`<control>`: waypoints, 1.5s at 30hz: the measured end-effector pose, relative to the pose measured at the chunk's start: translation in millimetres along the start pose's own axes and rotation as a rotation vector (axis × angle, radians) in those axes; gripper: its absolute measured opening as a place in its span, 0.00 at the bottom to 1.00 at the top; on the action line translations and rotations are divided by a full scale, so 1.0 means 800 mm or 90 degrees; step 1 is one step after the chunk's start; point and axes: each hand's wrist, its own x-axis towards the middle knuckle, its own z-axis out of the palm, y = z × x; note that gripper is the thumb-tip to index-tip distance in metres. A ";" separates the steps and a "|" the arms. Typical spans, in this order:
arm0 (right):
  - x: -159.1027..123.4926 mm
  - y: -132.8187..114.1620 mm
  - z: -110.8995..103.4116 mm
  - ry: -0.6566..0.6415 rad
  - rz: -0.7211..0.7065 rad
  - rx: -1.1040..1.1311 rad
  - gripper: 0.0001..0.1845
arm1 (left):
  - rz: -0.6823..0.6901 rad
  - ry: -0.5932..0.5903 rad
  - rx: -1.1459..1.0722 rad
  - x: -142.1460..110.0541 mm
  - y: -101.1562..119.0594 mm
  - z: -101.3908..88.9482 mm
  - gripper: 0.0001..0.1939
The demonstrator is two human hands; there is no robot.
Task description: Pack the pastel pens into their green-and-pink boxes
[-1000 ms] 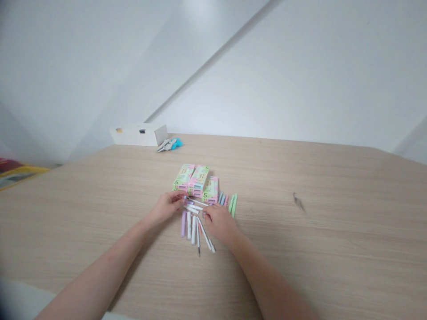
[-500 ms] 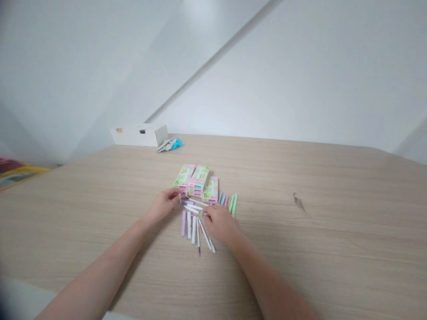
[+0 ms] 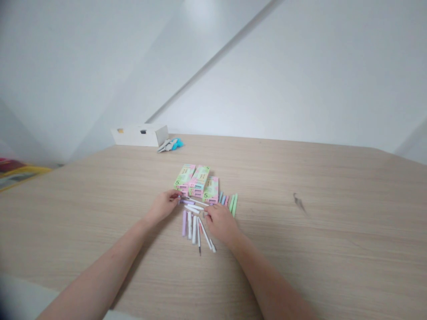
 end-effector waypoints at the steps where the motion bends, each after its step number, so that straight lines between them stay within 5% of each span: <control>1: 0.000 0.000 -0.001 -0.002 -0.007 -0.002 0.11 | 0.002 -0.001 0.002 0.000 0.000 0.000 0.13; 12: 0.002 -0.007 -0.002 -0.031 -0.072 -0.018 0.12 | 0.047 -0.024 -0.008 0.001 -0.005 0.011 0.13; 45: 0.002 -0.009 0.005 -0.029 -0.041 -0.050 0.04 | 0.082 -0.043 -0.060 -0.005 0.005 0.011 0.13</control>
